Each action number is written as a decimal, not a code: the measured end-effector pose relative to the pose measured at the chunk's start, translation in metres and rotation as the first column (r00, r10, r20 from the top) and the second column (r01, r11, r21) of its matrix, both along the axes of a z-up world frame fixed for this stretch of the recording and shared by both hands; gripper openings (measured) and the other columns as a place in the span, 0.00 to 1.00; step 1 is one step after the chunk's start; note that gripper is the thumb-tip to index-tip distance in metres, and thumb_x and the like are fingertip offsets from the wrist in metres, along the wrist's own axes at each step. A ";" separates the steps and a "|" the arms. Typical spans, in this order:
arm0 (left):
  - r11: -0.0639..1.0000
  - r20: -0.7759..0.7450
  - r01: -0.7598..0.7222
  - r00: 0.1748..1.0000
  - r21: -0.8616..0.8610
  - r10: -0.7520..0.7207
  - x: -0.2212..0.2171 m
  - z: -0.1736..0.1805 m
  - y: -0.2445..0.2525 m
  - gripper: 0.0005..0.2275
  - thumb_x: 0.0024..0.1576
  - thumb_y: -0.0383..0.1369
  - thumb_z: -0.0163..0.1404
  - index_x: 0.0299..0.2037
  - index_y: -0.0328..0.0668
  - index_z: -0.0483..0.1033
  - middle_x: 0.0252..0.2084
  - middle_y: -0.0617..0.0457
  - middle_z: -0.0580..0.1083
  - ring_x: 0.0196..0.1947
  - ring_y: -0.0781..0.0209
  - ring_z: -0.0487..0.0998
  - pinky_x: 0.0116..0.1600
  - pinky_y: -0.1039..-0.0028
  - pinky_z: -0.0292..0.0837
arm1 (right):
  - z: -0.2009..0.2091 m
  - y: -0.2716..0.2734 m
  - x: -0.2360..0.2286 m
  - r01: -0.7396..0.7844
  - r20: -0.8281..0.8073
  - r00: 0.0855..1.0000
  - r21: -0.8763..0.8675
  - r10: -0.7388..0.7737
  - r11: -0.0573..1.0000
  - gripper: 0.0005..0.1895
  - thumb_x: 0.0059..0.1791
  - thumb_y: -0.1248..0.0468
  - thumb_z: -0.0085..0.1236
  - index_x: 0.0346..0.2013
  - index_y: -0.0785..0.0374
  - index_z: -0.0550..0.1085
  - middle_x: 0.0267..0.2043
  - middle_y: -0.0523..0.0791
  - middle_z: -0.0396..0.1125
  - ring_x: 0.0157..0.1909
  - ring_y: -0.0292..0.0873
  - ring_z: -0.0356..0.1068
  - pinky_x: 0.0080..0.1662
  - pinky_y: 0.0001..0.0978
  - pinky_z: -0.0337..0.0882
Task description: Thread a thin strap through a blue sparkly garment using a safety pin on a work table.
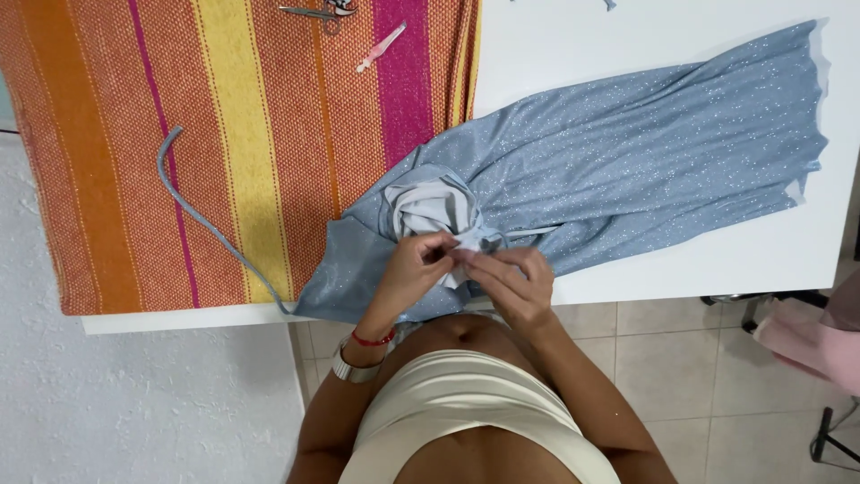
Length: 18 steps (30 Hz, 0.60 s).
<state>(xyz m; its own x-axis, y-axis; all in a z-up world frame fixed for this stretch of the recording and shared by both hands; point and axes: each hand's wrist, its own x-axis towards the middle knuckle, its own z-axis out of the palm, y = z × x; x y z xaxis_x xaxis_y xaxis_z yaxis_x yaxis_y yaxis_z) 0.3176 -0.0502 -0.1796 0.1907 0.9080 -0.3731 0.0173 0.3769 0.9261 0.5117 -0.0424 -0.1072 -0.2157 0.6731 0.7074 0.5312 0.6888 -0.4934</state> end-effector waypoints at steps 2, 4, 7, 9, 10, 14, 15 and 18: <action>1.000 -0.003 0.022 1.000 0.018 -0.022 -0.002 0.030 0.012 0.08 0.59 0.28 0.61 0.46 0.33 0.86 0.34 0.45 0.81 0.40 0.64 0.76 0.47 0.67 0.77 | 0.007 -0.008 0.006 -0.123 -0.020 0.992 -0.024 0.122 0.992 0.05 0.55 0.68 0.64 0.37 0.61 0.85 0.47 0.49 0.82 0.39 0.47 0.77 0.43 0.34 0.78; 0.999 -0.007 0.041 0.999 0.035 -0.041 -0.005 0.051 0.018 0.07 0.62 0.32 0.62 0.45 0.36 0.86 0.31 0.50 0.78 0.37 0.67 0.74 0.43 0.70 0.74 | 0.018 -0.014 0.007 -0.245 -0.044 0.969 -0.046 0.243 0.968 0.05 0.56 0.70 0.62 0.41 0.66 0.85 0.51 0.54 0.81 0.39 0.49 0.77 0.40 0.36 0.79; 0.996 0.012 0.063 0.998 0.055 -0.064 -0.009 0.060 0.020 0.06 0.64 0.29 0.59 0.44 0.35 0.85 0.32 0.50 0.77 0.39 0.65 0.72 0.42 0.71 0.72 | 0.043 -0.017 -0.001 -0.358 -0.153 0.928 -0.107 0.341 0.927 0.08 0.55 0.72 0.61 0.48 0.69 0.82 0.52 0.56 0.80 0.45 0.58 0.82 0.38 0.42 0.81; 0.997 0.034 0.059 0.998 0.045 -0.061 -0.010 0.053 0.017 0.06 0.65 0.30 0.59 0.44 0.34 0.85 0.32 0.51 0.76 0.37 0.66 0.72 0.43 0.72 0.71 | 0.064 -0.014 -0.009 -0.435 -0.308 0.869 -0.097 0.388 0.895 0.09 0.50 0.79 0.65 0.45 0.74 0.81 0.48 0.60 0.80 0.43 0.61 0.84 0.39 0.46 0.85; 0.997 0.035 0.057 0.998 0.042 -0.059 -0.011 0.051 0.015 0.06 0.65 0.30 0.59 0.44 0.34 0.85 0.32 0.51 0.76 0.37 0.66 0.72 0.43 0.72 0.71 | 0.066 -0.016 -0.006 -0.436 -0.309 0.868 -0.100 0.389 0.894 0.09 0.50 0.79 0.65 0.45 0.74 0.81 0.48 0.60 0.80 0.43 0.61 0.84 0.39 0.46 0.85; 0.997 0.062 0.052 0.997 0.049 -0.055 -0.010 0.052 0.013 0.07 0.67 0.31 0.58 0.43 0.31 0.84 0.32 0.50 0.75 0.38 0.67 0.70 0.43 0.72 0.68 | 0.076 -0.020 0.001 -0.496 -0.346 0.832 -0.114 0.434 0.861 0.12 0.50 0.79 0.64 0.49 0.74 0.79 0.48 0.59 0.80 0.45 0.62 0.84 0.41 0.49 0.87; 0.998 0.066 0.044 0.997 0.055 -0.048 -0.009 0.054 0.013 0.08 0.67 0.30 0.58 0.43 0.29 0.83 0.33 0.49 0.75 0.38 0.66 0.70 0.44 0.71 0.68 | 0.079 -0.020 0.002 -0.491 -0.354 0.832 -0.107 0.428 0.865 0.12 0.50 0.80 0.64 0.48 0.74 0.79 0.46 0.59 0.80 0.43 0.60 0.84 0.39 0.48 0.87; 0.996 0.061 0.058 0.996 0.061 -0.061 -0.011 0.051 0.012 0.08 0.67 0.30 0.58 0.43 0.30 0.84 0.34 0.48 0.76 0.39 0.65 0.71 0.45 0.71 0.68 | 0.097 -0.020 0.001 -0.491 -0.363 0.834 -0.143 0.416 0.860 0.14 0.49 0.79 0.65 0.49 0.72 0.79 0.47 0.57 0.80 0.44 0.60 0.85 0.38 0.45 0.87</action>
<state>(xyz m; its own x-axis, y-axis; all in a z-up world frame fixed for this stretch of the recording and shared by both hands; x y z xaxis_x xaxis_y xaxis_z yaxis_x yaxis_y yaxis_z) 0.3063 -0.0382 -0.1290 0.2663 0.9145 -0.3046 -0.0204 0.3212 0.9468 0.5125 -0.0621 -0.0099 -0.3313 0.6992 0.6335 -0.0196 0.6661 -0.7456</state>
